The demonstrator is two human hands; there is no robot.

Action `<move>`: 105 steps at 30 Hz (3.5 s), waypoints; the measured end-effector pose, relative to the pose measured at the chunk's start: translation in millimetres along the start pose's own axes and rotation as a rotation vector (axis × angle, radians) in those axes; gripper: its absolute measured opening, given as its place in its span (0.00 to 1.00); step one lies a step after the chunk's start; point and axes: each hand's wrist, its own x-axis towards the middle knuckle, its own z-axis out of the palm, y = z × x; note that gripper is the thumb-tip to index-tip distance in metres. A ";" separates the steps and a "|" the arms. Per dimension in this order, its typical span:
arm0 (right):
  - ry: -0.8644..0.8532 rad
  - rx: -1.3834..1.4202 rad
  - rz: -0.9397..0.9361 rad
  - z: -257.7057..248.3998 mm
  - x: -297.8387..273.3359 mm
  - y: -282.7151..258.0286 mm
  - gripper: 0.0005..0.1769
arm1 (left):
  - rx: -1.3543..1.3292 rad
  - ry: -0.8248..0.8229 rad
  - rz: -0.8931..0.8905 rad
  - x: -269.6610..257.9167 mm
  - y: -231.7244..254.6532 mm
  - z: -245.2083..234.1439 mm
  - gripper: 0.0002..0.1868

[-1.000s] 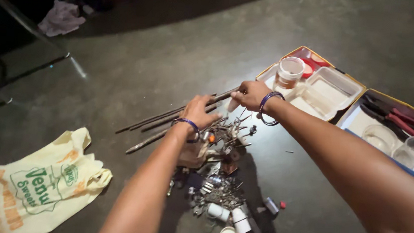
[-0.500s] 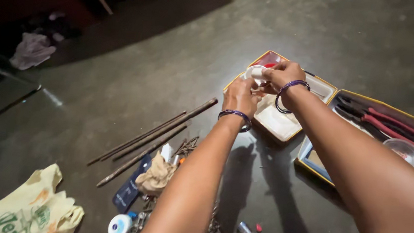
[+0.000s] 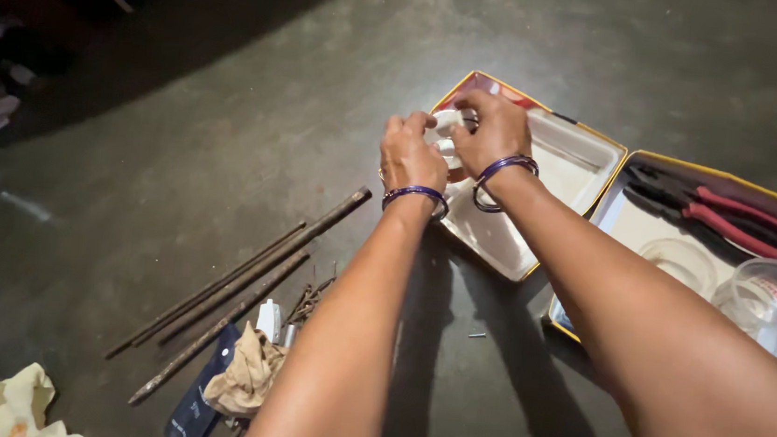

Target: The person sorts various small hardware items including nails, screws, and washers from a central pile into separate compartments of a yellow plastic container by hand.

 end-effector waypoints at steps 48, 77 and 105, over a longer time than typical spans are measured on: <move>-0.666 -0.264 -0.137 -3.5 -59.7 -79.3 0.18 | 0.318 -0.437 -0.113 -51.5 -9.5 -154.6 0.22; -1.143 -0.663 -0.533 58.0 -203.8 -187.3 0.15 | 0.443 -0.932 -0.336 -163.0 -129.7 -311.0 0.22; -1.242 -0.888 -0.169 22.2 -358.8 -206.1 0.26 | 0.475 -1.287 -0.121 -249.9 -86.0 -260.6 0.29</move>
